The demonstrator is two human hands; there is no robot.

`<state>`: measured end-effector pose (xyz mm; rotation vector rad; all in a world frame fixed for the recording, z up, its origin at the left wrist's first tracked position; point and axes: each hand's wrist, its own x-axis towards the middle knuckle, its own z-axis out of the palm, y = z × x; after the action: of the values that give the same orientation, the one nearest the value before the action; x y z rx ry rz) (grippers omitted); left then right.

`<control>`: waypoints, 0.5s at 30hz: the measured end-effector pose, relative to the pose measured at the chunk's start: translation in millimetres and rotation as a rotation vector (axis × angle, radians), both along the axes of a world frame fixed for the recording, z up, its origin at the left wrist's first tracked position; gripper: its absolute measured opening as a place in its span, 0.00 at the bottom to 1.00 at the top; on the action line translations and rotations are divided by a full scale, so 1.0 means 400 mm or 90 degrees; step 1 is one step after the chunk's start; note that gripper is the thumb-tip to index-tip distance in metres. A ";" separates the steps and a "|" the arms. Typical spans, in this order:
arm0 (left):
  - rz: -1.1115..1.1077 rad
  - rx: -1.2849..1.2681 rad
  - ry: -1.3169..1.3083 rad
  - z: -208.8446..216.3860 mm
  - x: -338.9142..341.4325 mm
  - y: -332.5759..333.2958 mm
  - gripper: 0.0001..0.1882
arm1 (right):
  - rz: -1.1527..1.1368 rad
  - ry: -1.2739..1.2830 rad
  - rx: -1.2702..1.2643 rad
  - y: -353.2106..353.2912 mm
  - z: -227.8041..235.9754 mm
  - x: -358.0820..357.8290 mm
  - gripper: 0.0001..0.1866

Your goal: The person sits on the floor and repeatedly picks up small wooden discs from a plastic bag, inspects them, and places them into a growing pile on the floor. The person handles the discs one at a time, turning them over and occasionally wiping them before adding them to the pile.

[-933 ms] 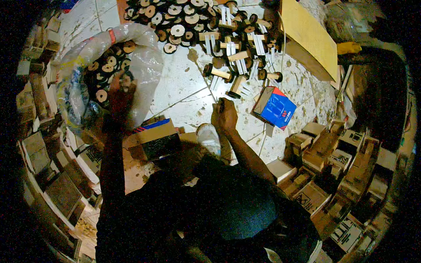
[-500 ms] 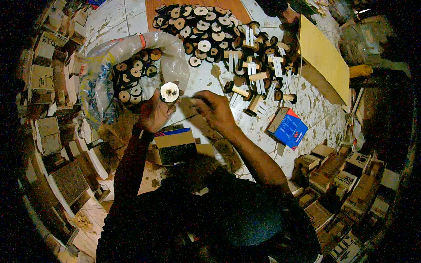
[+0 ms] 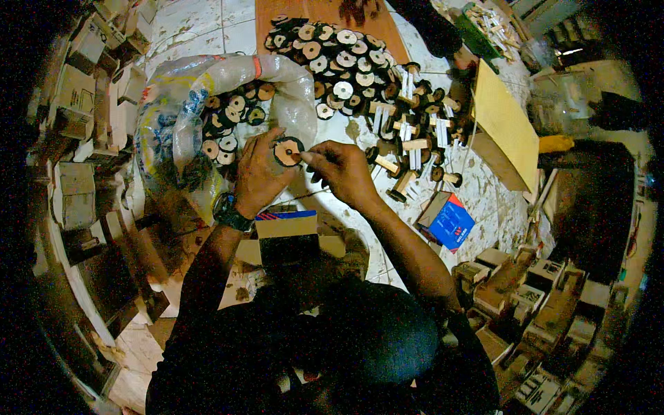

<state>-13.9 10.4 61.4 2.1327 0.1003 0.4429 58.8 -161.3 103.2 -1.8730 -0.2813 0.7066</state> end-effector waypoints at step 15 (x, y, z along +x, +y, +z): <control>-0.009 -0.006 -0.083 0.029 0.035 0.036 0.38 | 0.115 -0.027 -0.001 0.112 0.011 0.094 0.24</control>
<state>0.0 24.8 73.0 2.0886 0.0136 0.5712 96.5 -116.5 107.6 -1.8812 -0.4817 0.7892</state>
